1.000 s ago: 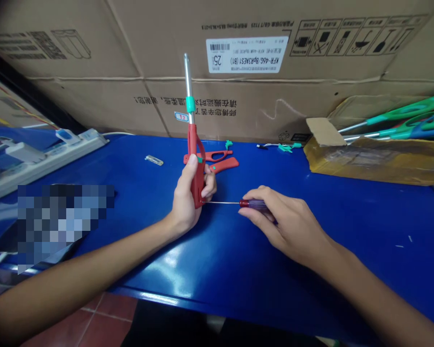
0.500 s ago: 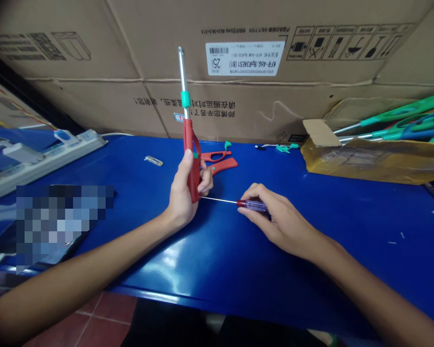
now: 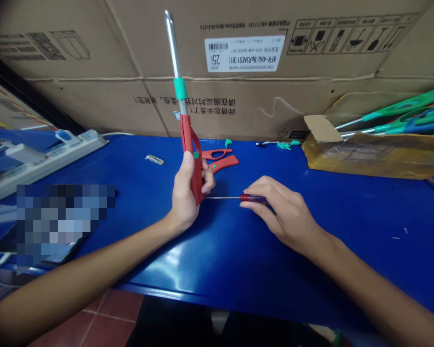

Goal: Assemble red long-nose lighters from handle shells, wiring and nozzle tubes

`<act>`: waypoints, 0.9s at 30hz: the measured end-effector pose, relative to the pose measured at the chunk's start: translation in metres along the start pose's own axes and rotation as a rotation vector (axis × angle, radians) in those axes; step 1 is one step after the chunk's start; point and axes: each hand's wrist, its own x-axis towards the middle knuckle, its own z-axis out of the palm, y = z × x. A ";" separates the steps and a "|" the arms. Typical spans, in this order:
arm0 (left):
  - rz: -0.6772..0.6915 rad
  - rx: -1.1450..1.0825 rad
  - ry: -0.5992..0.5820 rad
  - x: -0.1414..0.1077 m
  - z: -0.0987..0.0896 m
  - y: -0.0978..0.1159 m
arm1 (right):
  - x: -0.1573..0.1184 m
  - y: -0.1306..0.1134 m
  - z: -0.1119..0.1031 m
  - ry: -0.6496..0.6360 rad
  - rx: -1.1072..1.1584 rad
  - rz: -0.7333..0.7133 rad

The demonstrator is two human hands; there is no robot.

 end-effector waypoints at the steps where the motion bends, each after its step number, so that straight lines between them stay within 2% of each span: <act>1: 0.000 -0.003 0.007 0.000 0.000 0.000 | 0.000 0.000 -0.001 -0.012 -0.041 -0.012; 4: 0.001 -0.009 0.011 0.000 0.000 0.001 | 0.000 0.001 -0.002 -0.063 -0.114 0.025; 8: 0.009 -0.010 -0.014 0.003 -0.002 0.001 | -0.001 0.003 0.001 -0.087 0.073 0.047; 10: 0.007 -0.009 -0.001 0.004 -0.003 0.000 | 0.000 0.001 0.001 -0.046 0.091 0.017; 14: -0.003 0.000 0.000 0.004 -0.001 0.001 | 0.002 -0.005 -0.002 0.058 -0.077 0.042; 17: -0.007 -0.002 -0.018 0.002 0.001 0.002 | 0.004 -0.007 -0.002 0.031 -0.082 0.089; 22: 0.013 0.013 -0.008 -0.001 0.000 0.002 | 0.002 -0.005 0.003 0.045 0.104 0.089; 25: 0.046 0.021 -0.010 -0.003 0.000 0.003 | 0.002 -0.006 0.002 0.058 0.074 0.084; 27: 0.053 0.019 -0.009 -0.004 0.001 0.005 | 0.002 -0.007 0.000 0.007 0.025 0.141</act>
